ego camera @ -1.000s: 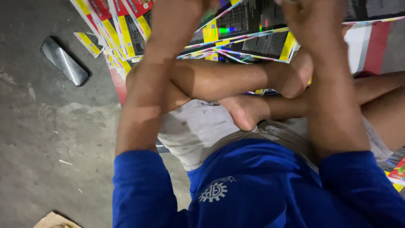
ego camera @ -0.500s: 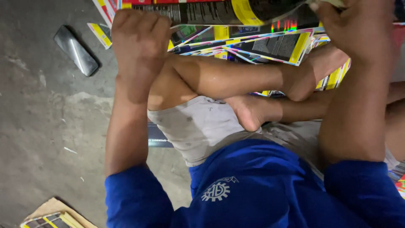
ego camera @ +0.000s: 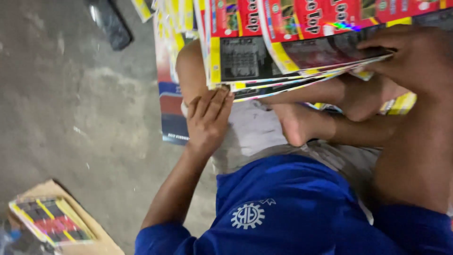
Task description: Sorting and stacking holographic labels taken from a large printed roll.
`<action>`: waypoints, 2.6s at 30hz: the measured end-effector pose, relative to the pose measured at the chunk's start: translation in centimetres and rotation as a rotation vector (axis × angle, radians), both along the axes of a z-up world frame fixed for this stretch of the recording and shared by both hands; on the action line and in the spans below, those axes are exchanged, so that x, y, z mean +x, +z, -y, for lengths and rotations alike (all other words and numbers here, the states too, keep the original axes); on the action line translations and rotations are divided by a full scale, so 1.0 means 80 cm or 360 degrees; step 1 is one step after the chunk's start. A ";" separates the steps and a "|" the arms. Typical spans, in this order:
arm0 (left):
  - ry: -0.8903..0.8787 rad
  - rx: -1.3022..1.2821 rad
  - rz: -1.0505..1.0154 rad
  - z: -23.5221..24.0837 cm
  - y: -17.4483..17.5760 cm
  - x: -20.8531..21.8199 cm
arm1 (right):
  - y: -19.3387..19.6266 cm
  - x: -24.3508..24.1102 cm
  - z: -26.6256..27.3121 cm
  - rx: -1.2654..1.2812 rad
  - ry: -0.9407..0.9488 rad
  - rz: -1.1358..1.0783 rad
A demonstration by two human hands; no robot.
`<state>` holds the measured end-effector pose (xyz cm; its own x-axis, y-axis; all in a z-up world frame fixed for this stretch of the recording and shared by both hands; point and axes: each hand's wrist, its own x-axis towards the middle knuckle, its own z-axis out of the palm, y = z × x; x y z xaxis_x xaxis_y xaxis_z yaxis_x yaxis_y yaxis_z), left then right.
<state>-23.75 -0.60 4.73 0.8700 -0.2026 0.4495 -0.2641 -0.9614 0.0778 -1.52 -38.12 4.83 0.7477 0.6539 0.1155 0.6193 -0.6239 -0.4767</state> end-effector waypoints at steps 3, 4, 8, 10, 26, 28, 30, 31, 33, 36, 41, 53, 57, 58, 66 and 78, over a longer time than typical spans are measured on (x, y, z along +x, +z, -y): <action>0.0090 -0.0100 -0.0010 0.003 -0.008 -0.021 | -0.014 0.013 -0.008 -0.0131 0.0113 -0.0029; 0.0106 -0.0131 0.0005 0.005 -0.010 -0.024 | -0.022 0.015 -0.004 -0.0036 0.0145 -0.0122; 0.0120 -0.0168 0.0056 0.005 -0.020 -0.035 | -0.024 0.015 -0.006 -0.0071 0.0088 -0.0303; 0.0144 -0.0168 0.0058 0.006 -0.019 -0.036 | -0.030 0.018 -0.002 -0.0032 0.0181 -0.0210; 0.0132 -0.0368 0.0234 0.010 -0.027 -0.030 | -0.044 -0.011 -0.039 0.0103 0.0138 0.0000; 0.0122 -0.0377 0.0243 0.009 -0.031 -0.030 | -0.045 -0.032 -0.079 0.0074 0.0119 0.0121; 0.0117 -0.0383 0.0252 0.007 -0.032 -0.030 | -0.040 -0.053 -0.116 0.0049 0.0105 0.0242; 0.0112 -0.0388 0.0234 0.007 -0.031 -0.030 | -0.035 -0.064 -0.133 0.0079 0.0109 0.0278; 0.0110 -0.0398 0.0218 0.007 -0.031 -0.029 | -0.027 -0.078 -0.158 0.0106 0.0116 0.0315; 0.0105 -0.0388 0.0239 0.007 -0.032 -0.030 | -0.016 -0.090 -0.179 0.0055 0.0130 0.0417; 0.0107 -0.0375 0.0219 0.008 -0.033 -0.030 | -0.028 -0.090 -0.179 0.0019 0.0141 0.0433; 0.0094 -0.0437 0.0277 0.008 -0.032 -0.033 | -0.048 -0.066 -0.159 0.0256 -0.0032 0.0236; 0.0094 -0.0448 0.0271 0.007 -0.034 -0.034 | -0.051 -0.064 -0.155 0.0275 -0.0006 0.0230; 0.0087 -0.0456 0.0289 0.007 -0.035 -0.033 | -0.051 -0.063 -0.154 0.0290 -0.0011 0.0201; 0.0079 -0.0554 0.0304 0.009 -0.026 -0.030 | -0.036 -0.062 -0.158 0.0453 -0.0021 0.0170; 0.0389 -0.3027 -0.0447 0.119 -0.023 0.046 | -0.058 -0.061 -0.133 0.0777 -0.0207 -0.0323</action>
